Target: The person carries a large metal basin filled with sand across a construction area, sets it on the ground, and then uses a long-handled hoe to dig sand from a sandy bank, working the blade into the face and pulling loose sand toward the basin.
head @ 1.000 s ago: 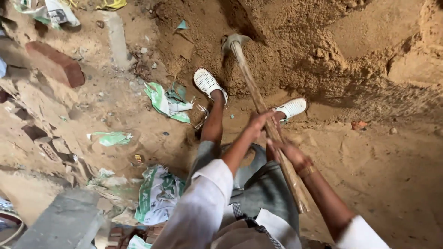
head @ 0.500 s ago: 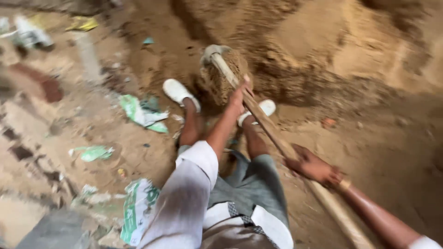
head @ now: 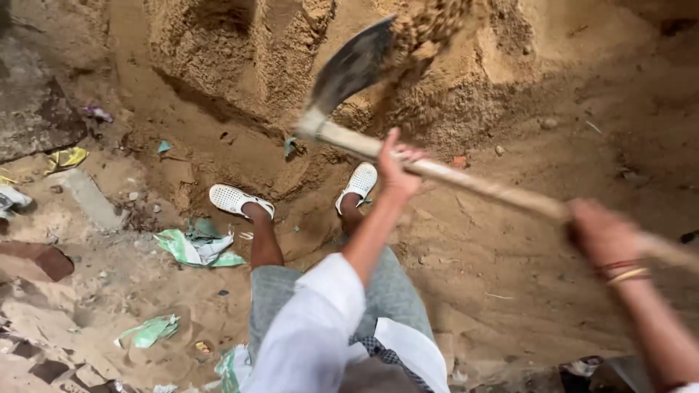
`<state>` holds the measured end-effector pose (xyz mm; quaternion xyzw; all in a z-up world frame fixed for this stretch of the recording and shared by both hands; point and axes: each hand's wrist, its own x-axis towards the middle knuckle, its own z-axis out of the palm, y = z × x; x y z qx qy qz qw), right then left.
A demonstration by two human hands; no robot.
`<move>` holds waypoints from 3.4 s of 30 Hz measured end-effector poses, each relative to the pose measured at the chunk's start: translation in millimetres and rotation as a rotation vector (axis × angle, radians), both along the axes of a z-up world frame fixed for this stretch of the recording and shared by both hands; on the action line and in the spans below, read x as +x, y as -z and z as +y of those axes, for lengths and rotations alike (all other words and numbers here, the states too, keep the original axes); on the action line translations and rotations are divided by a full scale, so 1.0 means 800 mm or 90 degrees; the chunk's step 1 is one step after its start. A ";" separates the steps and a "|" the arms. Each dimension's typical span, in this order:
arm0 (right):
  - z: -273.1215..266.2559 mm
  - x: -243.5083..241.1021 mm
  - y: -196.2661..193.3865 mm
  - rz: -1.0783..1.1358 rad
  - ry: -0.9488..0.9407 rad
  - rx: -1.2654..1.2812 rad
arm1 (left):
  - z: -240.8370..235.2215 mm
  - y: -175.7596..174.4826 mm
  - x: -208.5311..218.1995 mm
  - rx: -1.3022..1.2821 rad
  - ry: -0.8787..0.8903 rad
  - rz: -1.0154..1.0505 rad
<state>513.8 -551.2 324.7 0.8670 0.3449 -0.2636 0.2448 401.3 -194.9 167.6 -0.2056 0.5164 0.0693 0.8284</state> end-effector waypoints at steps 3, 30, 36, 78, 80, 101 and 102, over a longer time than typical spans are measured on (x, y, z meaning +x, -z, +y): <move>0.033 -0.108 0.032 0.122 0.121 0.048 | 0.031 0.081 -0.077 0.077 0.035 0.078; 0.705 -0.512 0.193 0.608 0.372 0.257 | 0.502 0.220 -0.433 0.475 0.307 0.491; 0.671 -0.504 0.270 0.578 0.354 0.217 | 0.440 0.226 -0.423 0.562 0.421 0.486; 0.480 -0.496 0.204 0.841 1.100 0.048 | 0.104 0.236 -0.471 0.086 0.258 0.097; 0.472 -0.501 0.214 0.861 1.128 0.058 | 0.123 0.224 -0.472 0.116 0.282 0.134; -0.122 -0.115 0.004 0.289 0.324 -0.174 | -0.039 0.043 -0.044 0.049 0.129 0.028; -0.135 -0.095 -0.008 0.179 0.254 -0.137 | -0.049 0.024 -0.032 0.049 0.124 0.011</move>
